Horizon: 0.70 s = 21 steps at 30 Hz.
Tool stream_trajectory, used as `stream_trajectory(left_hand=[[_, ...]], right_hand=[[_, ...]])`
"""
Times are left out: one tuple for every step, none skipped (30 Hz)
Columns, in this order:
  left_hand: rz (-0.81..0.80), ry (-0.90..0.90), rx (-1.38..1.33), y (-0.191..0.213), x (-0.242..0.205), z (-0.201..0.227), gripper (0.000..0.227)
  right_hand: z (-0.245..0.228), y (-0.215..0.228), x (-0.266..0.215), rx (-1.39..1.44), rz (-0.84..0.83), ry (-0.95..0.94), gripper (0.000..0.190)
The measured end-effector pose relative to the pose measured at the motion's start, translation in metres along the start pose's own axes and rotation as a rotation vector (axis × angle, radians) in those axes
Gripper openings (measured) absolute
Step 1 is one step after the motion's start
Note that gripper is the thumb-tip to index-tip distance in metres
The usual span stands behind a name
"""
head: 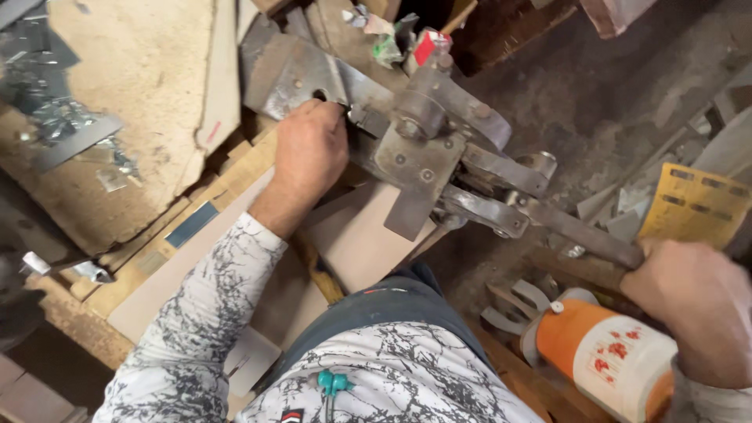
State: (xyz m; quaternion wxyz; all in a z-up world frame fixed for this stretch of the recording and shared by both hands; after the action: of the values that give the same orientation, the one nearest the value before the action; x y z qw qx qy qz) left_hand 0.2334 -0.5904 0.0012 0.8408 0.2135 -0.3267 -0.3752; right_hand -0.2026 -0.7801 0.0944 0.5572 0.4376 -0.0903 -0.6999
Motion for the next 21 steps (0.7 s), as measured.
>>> stream_trajectory(left_hand=[[0.002,0.009,-0.019,-0.002,-0.001,0.001,0.008],[0.010,0.019,-0.031,-0.001,0.000,0.001,0.006],[0.019,0.028,-0.043,0.000,0.001,0.002,0.004],[0.010,0.003,-0.037,0.003,0.002,0.003,0.004],[0.000,-0.022,-0.030,0.007,0.004,0.004,0.003],[-0.015,-0.051,-0.033,0.009,0.004,0.006,0.003],[-0.049,-0.053,-0.053,0.009,0.005,0.006,0.002],[-0.078,-0.056,-0.069,0.011,0.008,0.005,0.001],[-0.108,-0.060,-0.086,0.013,0.012,0.003,0.002],[-0.129,-0.079,-0.102,0.014,0.015,0.003,0.002],[-0.150,-0.098,-0.117,0.014,0.018,0.002,0.003],[-0.174,-0.105,-0.131,0.015,0.015,0.001,0.005],[-0.196,-0.089,-0.147,0.015,0.013,-0.001,0.006],[-0.219,-0.086,-0.160,0.015,0.015,-0.004,0.006],[-0.242,-0.083,-0.172,0.015,0.017,-0.006,0.007],[-0.243,-0.125,-0.178,0.017,0.019,-0.003,0.009],[-0.243,-0.168,-0.183,0.019,0.020,-0.001,0.010],[-0.229,-0.214,-0.181,0.022,0.026,0.000,0.011],[-0.239,-0.227,-0.191,0.021,0.032,-0.002,0.010],[-0.261,-0.224,-0.201,0.021,0.030,-0.004,0.008],[-0.283,-0.221,-0.212,0.020,0.027,-0.006,0.007]], right_hand=[[0.000,0.003,-0.005,-0.022,0.012,-0.005,0.040],[0.000,0.009,-0.006,-0.042,0.033,-0.005,0.039],[-0.002,0.013,-0.005,-0.062,0.053,-0.005,0.039],[-0.009,0.014,-0.003,-0.009,0.043,0.025,0.038],[-0.017,0.014,0.000,0.043,0.034,0.055,0.037],[-0.022,0.011,-0.001,0.096,0.018,0.075,0.037],[-0.021,0.007,-0.001,0.074,0.001,0.066,0.037],[-0.021,0.006,0.000,0.053,-0.011,0.059,0.037],[-0.019,0.003,-0.001,0.033,-0.023,0.051,0.037],[-0.013,0.006,-0.001,0.033,0.016,0.031,0.037],[-0.008,0.008,0.000,0.034,0.056,0.011,0.036],[-0.005,0.007,-0.001,0.027,0.088,-0.001,0.037],[-0.005,0.003,0.002,-0.003,0.074,0.013,0.038],[-0.009,-0.003,0.005,0.016,0.061,0.035,0.038],[-0.012,-0.007,0.011,0.032,0.044,0.056,0.038],[-0.013,-0.014,0.013,0.043,0.041,0.058,0.038],[-0.012,-0.018,0.017,0.047,0.032,0.057,0.039],[-0.015,-0.018,0.024,0.059,0.040,0.055,0.039],[-0.014,-0.014,0.032,0.059,0.053,0.053,0.039],[-0.018,-0.017,0.035,0.056,0.049,0.060,0.039],[-0.017,-0.019,0.038,0.058,0.045,0.064,0.039]])
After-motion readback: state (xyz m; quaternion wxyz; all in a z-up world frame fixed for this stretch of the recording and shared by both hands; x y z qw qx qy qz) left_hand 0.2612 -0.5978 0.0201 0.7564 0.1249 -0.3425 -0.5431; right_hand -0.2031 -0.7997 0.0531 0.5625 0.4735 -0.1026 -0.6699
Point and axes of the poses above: each hand's wrist, its own x-axis towards the middle knuckle, its own y-axis out of the back of the hand, z = x × y, the point moved 9 cm from there along x, towards the middle knuckle, and after that the axes turned 5 degrees about -x, right-handed, at the moved point
